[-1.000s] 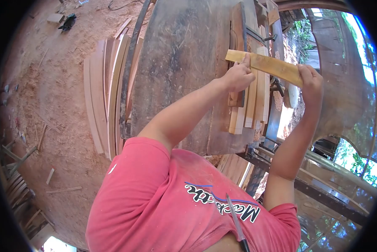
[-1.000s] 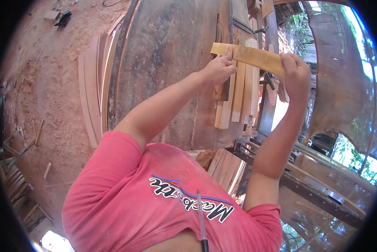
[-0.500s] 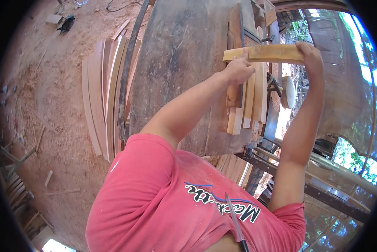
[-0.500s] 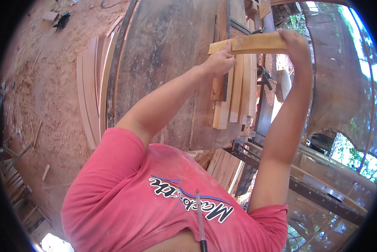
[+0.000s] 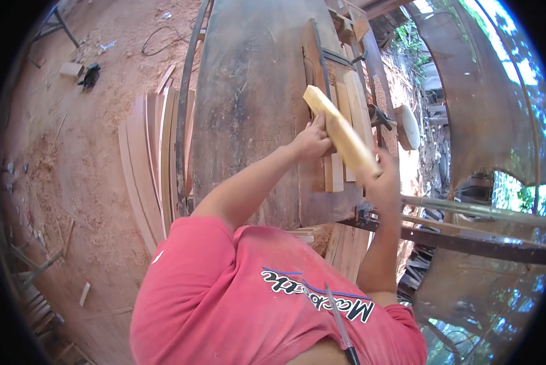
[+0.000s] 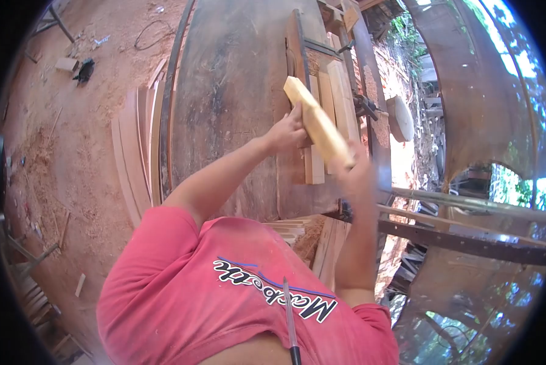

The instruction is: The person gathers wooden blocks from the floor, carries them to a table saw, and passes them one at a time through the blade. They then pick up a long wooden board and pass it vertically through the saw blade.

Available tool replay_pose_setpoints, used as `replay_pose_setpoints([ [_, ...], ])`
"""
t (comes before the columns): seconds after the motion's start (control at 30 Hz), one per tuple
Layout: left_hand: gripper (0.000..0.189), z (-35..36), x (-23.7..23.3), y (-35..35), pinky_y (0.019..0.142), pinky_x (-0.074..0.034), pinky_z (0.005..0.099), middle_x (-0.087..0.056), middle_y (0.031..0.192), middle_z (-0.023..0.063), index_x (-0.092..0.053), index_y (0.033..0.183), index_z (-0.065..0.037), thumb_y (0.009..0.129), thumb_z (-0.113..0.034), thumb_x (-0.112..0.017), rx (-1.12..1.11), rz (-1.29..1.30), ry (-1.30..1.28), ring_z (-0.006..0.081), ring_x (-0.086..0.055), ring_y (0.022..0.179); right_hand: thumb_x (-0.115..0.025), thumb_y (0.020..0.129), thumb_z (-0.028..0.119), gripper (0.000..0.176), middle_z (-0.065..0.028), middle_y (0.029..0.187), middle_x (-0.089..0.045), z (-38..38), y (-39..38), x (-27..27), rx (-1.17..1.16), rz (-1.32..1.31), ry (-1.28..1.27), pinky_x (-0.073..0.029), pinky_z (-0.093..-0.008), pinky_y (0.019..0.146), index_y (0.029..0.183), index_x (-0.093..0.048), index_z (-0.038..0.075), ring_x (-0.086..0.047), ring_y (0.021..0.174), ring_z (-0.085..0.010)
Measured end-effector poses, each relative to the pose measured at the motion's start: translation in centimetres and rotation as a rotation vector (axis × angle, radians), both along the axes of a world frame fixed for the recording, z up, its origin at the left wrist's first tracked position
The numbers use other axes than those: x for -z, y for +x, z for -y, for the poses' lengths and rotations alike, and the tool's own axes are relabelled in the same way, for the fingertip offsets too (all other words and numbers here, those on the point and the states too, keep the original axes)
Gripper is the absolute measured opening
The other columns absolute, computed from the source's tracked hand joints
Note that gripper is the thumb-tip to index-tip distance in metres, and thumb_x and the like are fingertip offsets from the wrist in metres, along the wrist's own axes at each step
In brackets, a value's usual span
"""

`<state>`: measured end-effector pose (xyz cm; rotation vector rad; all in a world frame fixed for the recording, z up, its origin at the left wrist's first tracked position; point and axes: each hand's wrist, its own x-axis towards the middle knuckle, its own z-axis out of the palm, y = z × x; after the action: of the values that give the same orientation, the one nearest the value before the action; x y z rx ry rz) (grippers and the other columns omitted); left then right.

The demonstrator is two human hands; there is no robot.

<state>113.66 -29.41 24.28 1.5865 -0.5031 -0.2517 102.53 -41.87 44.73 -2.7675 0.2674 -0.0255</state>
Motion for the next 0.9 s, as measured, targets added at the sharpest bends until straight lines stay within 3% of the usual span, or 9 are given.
replay_pose_setpoints([
  [0.23,0.031,-2.1,3.9,-5.7,0.119,-0.019,0.0529,-0.012,0.158,0.0328,-0.067,0.084,0.013,0.076,-0.016,-0.059,0.138,0.234,0.259,0.042,-0.017,0.148,-0.071,0.078,0.019,0.059,-0.0282,0.11,-0.065,-0.7,-10.9,9.7,0.101,-0.022,0.076,-0.05,-0.0484,0.088,0.13,-0.05,0.0,-0.063,0.101,-0.0446],
  [0.37,0.014,-2.4,0.7,-8.7,0.118,-0.023,0.0539,-0.024,0.157,0.0285,-0.062,0.067,0.005,0.068,-0.009,-0.063,-0.075,0.622,0.417,0.0439,-0.022,0.146,-0.074,0.078,0.021,0.055,-0.0253,0.109,-0.066,0.0,-14.0,9.1,0.124,0.016,0.246,-0.05,-0.0446,0.088,0.123,-0.056,-0.004,-0.065,0.101,-0.0397],
  [0.53,0.02,-1.4,-4.4,-9.3,0.106,-0.042,0.0498,-0.056,0.129,0.0179,-0.062,0.069,-0.001,0.071,-0.017,-0.074,0.167,0.994,0.193,0.0328,-0.053,0.124,-0.073,0.083,0.027,0.047,-0.0157,0.104,-0.069,3.2,-16.7,3.7,0.181,-0.003,0.462,-0.05,-0.0362,0.088,0.116,-0.063,-0.005,-0.066,0.097,-0.0265],
  [0.57,0.02,-1.1,-5.6,-9.5,0.106,-0.042,0.0498,-0.056,0.129,0.0179,-0.062,0.069,-0.001,0.071,-0.017,-0.074,0.164,0.997,0.196,0.0328,-0.053,0.124,-0.07,0.086,0.029,0.047,-0.013,0.104,-0.068,4.9,-16.9,3.1,0.145,0.242,0.733,-0.049,-0.0338,0.088,0.119,-0.062,-0.003,-0.064,0.097,-0.0227],
  [0.6,0.022,-0.4,-6.7,-9.9,0.101,-0.045,0.0487,-0.058,0.126,0.017,-0.062,0.073,0.0,0.073,-0.018,-0.075,0.092,0.913,0.045,0.0333,-0.057,0.118,-0.067,0.09,0.032,0.047,-0.0103,0.105,-0.067,5.8,-17.0,2.6,0.106,0.491,0.999,-0.049,-0.0314,0.088,0.123,-0.061,-0.001,-0.062,0.096,-0.0188],
  [0.7,0.029,-0.5,-9.5,-10.6,0.084,-0.054,0.041,-0.064,0.114,0.0155,-0.063,0.087,0.005,0.084,-0.022,-0.073,-0.011,0.801,-0.095,0.0305,-0.066,0.098,-0.059,0.096,0.036,0.049,-0.012,0.114,-0.063,6.3,-15.9,1.7,0.149,0.461,1.061,-0.047,-0.0295,0.09,0.131,-0.055,0.002,-0.059,0.101,-0.0173],
  [0.77,0.031,0.5,-9.1,-10.9,0.078,-0.053,0.0352,-0.064,0.106,0.0183,-0.063,0.092,0.008,0.09,-0.022,-0.068,0.01,0.129,-0.106,0.0272,-0.068,0.092,-0.07,0.087,0.033,0.062,-0.0133,0.118,-0.061,3.8,-14.5,3.4,0.172,0.112,0.574,-0.048,-0.0326,0.091,0.135,-0.048,0.001,-0.057,0.106,-0.024],
  [0.8,0.037,1.2,-9.1,-11.3,0.07,-0.052,0.0392,-0.064,0.101,0.0238,-0.064,0.078,0.009,0.091,-0.025,-0.064,-0.087,-0.115,-0.372,0.036,-0.065,0.082,-0.073,0.083,0.03,0.064,-0.0142,0.118,-0.061,3.1,-14.2,6.0,0.131,-0.047,0.343,-0.05,-0.0347,0.09,0.134,-0.047,0.001,-0.058,0.108,-0.0276],
  [0.9,0.04,0.9,-5.2,-10.3,0.076,-0.052,0.0421,-0.065,0.105,0.0258,-0.067,0.084,0.009,0.094,-0.029,-0.06,-0.193,-0.525,-0.098,0.0383,-0.065,0.086,-0.075,0.077,0.023,0.063,-0.0204,0.108,-0.065,-1.4,-13.9,9.9,-0.014,0.064,0.264,-0.051,-0.0417,0.086,0.13,-0.049,0.001,-0.062,0.105,-0.0384],
])
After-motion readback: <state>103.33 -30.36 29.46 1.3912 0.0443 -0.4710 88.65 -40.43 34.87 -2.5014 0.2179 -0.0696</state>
